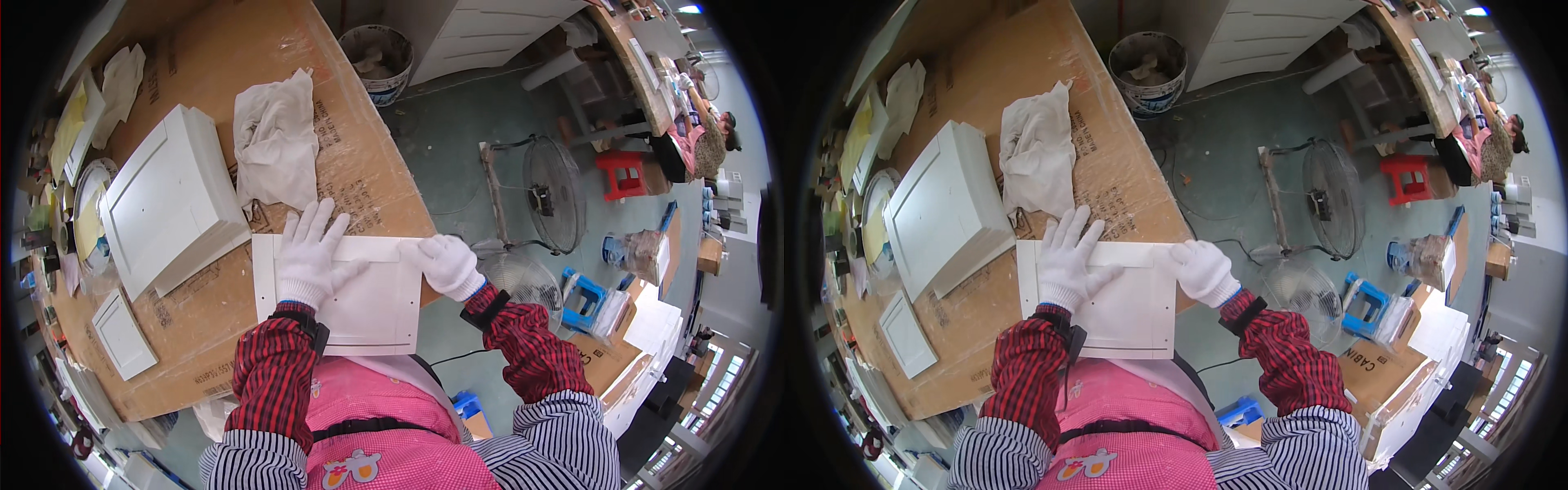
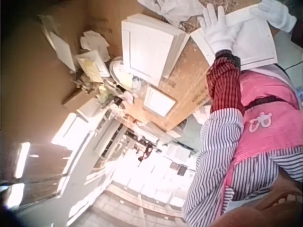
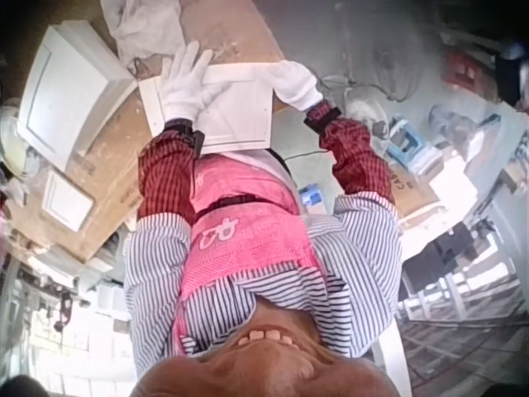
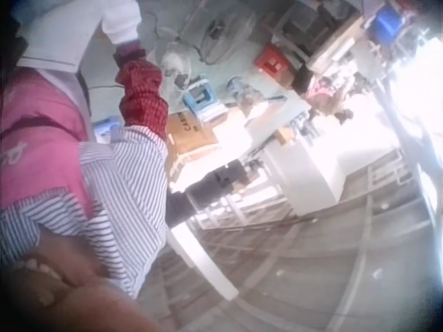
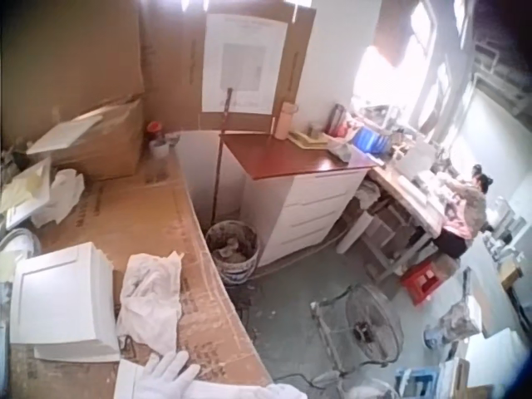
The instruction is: The recorder is cleaning, scraping edges, and inspecting white furniture panels.
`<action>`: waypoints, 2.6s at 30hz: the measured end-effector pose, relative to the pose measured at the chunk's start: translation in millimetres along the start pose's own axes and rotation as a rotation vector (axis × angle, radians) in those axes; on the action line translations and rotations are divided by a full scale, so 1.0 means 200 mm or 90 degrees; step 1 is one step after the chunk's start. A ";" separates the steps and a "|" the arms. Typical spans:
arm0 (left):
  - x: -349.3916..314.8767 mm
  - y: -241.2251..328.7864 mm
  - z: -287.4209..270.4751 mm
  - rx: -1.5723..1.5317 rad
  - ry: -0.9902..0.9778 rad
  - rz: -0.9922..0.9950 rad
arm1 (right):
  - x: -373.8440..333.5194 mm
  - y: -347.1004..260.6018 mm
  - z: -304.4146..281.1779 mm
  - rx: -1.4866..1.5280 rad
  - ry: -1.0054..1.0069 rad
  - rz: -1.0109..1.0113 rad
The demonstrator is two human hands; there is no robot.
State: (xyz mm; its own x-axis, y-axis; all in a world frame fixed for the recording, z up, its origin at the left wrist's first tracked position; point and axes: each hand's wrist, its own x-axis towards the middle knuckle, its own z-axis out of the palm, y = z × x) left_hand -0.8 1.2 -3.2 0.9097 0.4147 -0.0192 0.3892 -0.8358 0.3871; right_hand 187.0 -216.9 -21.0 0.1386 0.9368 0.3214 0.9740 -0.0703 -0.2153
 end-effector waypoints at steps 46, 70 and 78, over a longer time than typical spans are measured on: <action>-0.20 -0.31 0.12 -0.099 0.190 0.045 | -0.23 -1.25 -0.30 0.837 0.237 0.926; -0.16 -0.09 0.01 0.072 0.112 -0.158 | -0.03 0.04 -0.19 0.289 -0.152 0.264; 0.02 -0.03 0.03 0.076 0.058 -0.189 | 0.50 0.17 0.06 0.215 -0.136 0.009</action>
State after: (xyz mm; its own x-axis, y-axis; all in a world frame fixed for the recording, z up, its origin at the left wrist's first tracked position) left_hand 1.5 5.1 -11.3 0.7392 0.6728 -0.0309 0.6549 -0.7074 0.2659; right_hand 230.9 -121.9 -7.1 0.0760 0.9892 0.1252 0.8537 0.0004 -0.5208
